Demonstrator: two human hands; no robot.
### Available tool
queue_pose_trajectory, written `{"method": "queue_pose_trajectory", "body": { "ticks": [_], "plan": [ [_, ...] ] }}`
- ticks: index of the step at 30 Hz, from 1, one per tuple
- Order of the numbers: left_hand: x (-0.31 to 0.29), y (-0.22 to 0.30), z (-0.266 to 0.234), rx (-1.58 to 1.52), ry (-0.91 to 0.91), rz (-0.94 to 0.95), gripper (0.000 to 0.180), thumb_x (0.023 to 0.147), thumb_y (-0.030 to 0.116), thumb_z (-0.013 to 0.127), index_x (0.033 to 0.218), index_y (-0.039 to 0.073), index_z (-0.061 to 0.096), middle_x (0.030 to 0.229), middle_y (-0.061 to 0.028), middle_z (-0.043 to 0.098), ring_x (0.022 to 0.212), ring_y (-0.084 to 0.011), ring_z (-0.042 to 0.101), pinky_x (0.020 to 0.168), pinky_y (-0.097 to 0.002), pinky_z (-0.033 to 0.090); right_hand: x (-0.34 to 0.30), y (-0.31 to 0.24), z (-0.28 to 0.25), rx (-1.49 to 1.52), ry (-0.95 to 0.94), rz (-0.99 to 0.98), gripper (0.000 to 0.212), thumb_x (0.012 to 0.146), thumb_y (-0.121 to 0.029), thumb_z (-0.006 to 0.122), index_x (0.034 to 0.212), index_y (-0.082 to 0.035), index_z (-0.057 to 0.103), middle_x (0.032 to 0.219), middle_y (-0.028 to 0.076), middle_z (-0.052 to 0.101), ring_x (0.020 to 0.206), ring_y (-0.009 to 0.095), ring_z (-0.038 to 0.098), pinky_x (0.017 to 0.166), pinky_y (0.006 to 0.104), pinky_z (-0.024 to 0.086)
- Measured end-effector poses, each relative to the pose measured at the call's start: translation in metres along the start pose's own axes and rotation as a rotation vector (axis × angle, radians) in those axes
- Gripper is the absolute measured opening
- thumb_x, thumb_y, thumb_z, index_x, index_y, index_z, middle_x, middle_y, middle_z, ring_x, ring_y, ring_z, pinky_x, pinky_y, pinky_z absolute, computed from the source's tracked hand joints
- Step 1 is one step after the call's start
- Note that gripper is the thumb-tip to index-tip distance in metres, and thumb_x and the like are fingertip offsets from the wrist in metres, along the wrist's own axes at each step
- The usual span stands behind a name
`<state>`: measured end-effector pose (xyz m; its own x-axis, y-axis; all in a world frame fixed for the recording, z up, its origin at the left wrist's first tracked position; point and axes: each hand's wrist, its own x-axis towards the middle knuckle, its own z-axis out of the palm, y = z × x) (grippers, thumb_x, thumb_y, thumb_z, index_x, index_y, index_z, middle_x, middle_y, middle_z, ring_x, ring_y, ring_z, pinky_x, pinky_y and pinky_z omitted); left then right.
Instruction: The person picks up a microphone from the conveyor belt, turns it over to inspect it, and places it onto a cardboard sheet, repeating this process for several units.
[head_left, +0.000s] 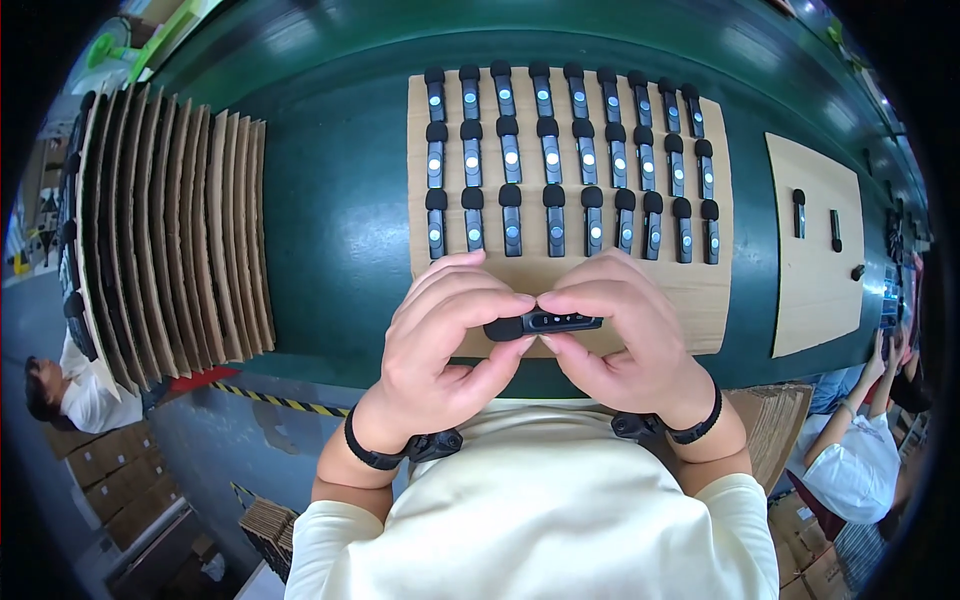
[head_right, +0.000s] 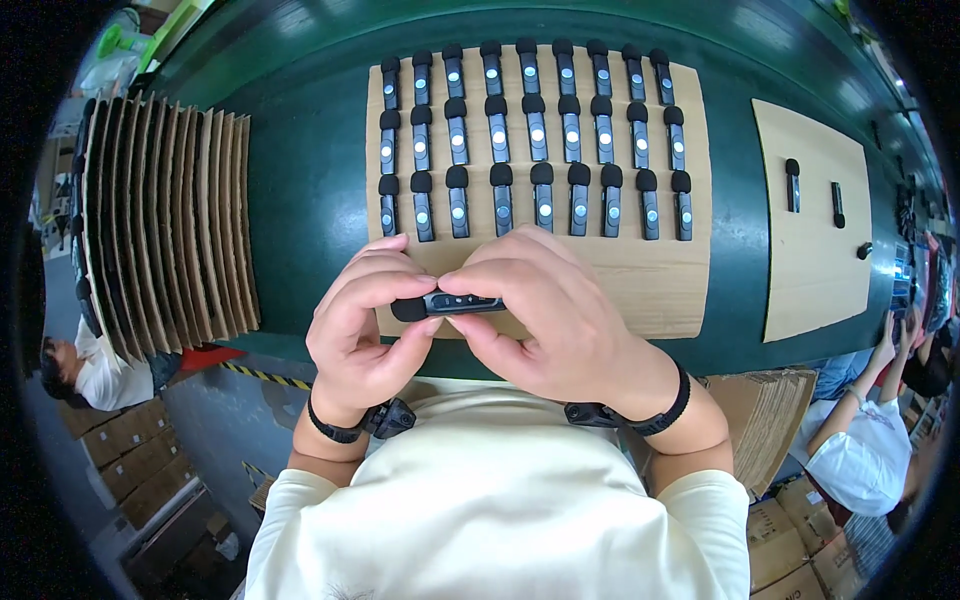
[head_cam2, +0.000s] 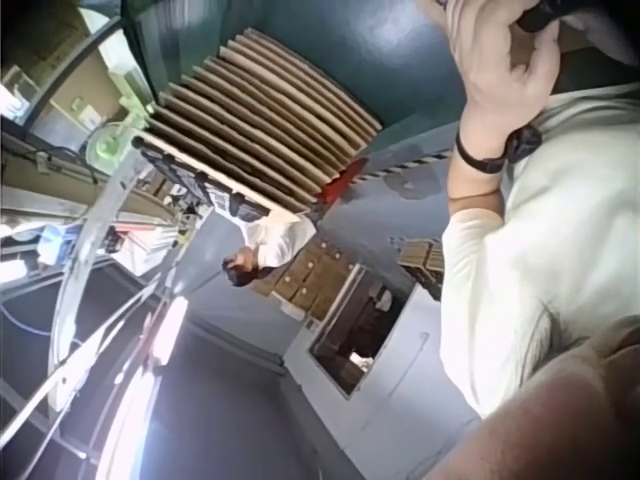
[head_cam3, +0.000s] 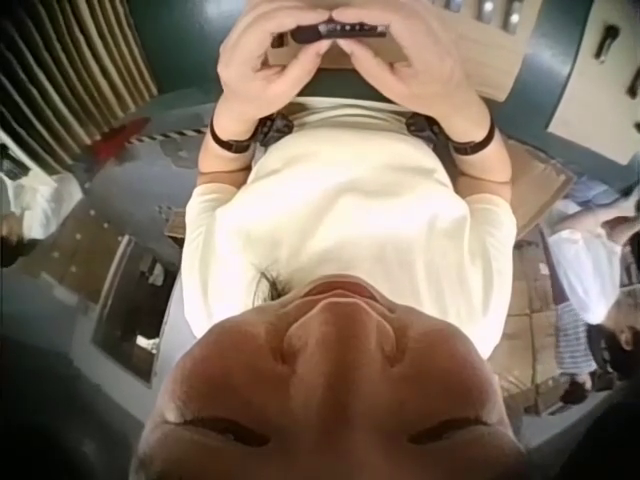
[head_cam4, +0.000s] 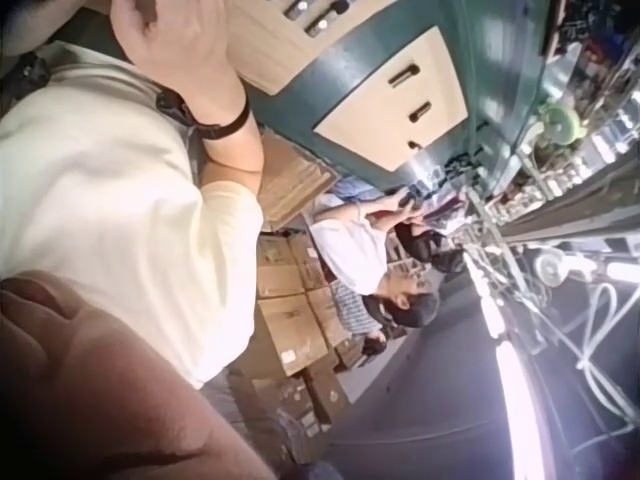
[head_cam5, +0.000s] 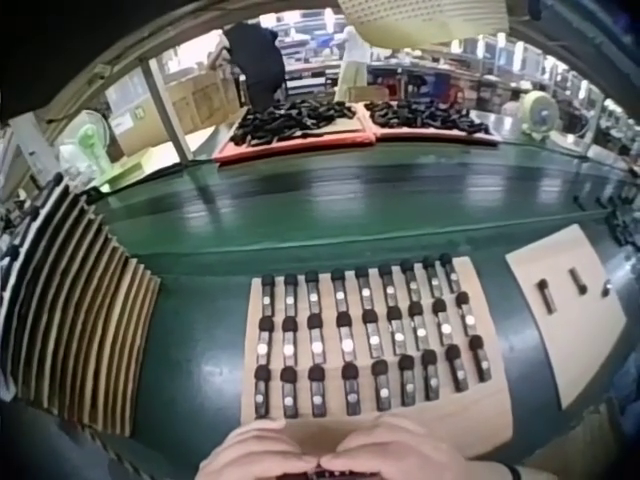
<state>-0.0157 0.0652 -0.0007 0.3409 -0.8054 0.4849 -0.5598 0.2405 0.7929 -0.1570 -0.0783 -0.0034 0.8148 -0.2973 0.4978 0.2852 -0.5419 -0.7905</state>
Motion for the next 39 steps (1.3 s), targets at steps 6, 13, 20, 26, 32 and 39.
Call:
{"method": "queue_pose_trajectory", "body": {
  "ticks": [6, 13, 20, 26, 32, 39],
  "plan": [
    [0.000, 0.001, -0.001, 0.010, 0.007, -0.022, 0.032, 0.071, -0.001, 0.076, 0.100, 0.003, 0.064, 0.093, -0.0083, 0.070, 0.084, -0.0244, 0.067, 0.097, -0.0483, 0.046, 0.000, 0.003, -0.004, 0.008, -0.030, -0.014, 0.038, 0.072, 0.003, 0.075, 0.107, -0.004, 0.061, 0.096, 0.011, 0.065, 0.081, 0.027, 0.061, 0.072, 0.0363, 0.048],
    [-0.009, -0.007, 0.006, -0.066, 0.007, -0.140, 0.030, 0.072, 0.001, 0.077, 0.098, 0.006, 0.062, 0.094, -0.0077, 0.069, 0.089, -0.0254, 0.067, 0.100, -0.0481, 0.043, 0.001, -0.002, 0.001, 0.115, -0.007, 0.042, 0.034, 0.078, 0.003, 0.070, 0.109, -0.003, 0.059, 0.099, 0.013, 0.065, 0.086, 0.026, 0.061, 0.074, 0.0354, 0.048],
    [-0.029, -0.012, -0.012, 0.012, 0.003, -0.162, 0.030, 0.072, 0.003, 0.077, 0.098, 0.007, 0.063, 0.097, -0.0085, 0.067, 0.092, -0.0281, 0.065, 0.097, -0.0451, 0.045, 0.003, -0.003, 0.018, -0.003, -0.113, -0.006, 0.033, 0.080, 0.003, 0.068, 0.111, -0.003, 0.057, 0.101, 0.013, 0.066, 0.086, 0.027, 0.063, 0.075, 0.0355, 0.049],
    [-0.065, -0.026, -0.039, 0.308, -0.002, -0.209, 0.033, 0.070, 0.007, 0.079, 0.099, 0.006, 0.064, 0.104, -0.0098, 0.065, 0.097, -0.0305, 0.061, 0.091, -0.0421, 0.047, -0.008, 0.007, 0.037, -0.135, -0.186, 0.040, 0.033, 0.076, 0.003, 0.070, 0.106, -0.005, 0.060, 0.103, 0.011, 0.065, 0.084, 0.028, 0.063, 0.074, 0.0362, 0.050],
    [-0.075, -0.032, -0.043, 0.438, -0.059, -0.207, 0.039, 0.067, 0.006, 0.081, 0.102, 0.004, 0.063, 0.108, -0.0116, 0.064, 0.098, -0.0325, 0.060, 0.091, -0.0419, 0.047, -0.011, 0.006, 0.051, -0.518, -0.305, -0.128, 0.025, 0.074, -0.006, 0.070, 0.098, -0.009, 0.064, 0.106, 0.008, 0.061, 0.091, 0.027, 0.061, 0.076, 0.0366, 0.050],
    [-0.073, -0.038, -0.043, 0.447, -0.109, -0.191, 0.041, 0.067, 0.008, 0.081, 0.104, 0.004, 0.062, 0.110, -0.0111, 0.062, 0.100, -0.0325, 0.059, 0.089, -0.0410, 0.047, -0.022, 0.008, 0.065, -0.571, -0.397, -0.092, 0.024, 0.074, -0.011, 0.067, 0.098, -0.011, 0.066, 0.105, 0.007, 0.058, 0.096, 0.026, 0.058, 0.081, 0.0366, 0.048]
  ]
}}
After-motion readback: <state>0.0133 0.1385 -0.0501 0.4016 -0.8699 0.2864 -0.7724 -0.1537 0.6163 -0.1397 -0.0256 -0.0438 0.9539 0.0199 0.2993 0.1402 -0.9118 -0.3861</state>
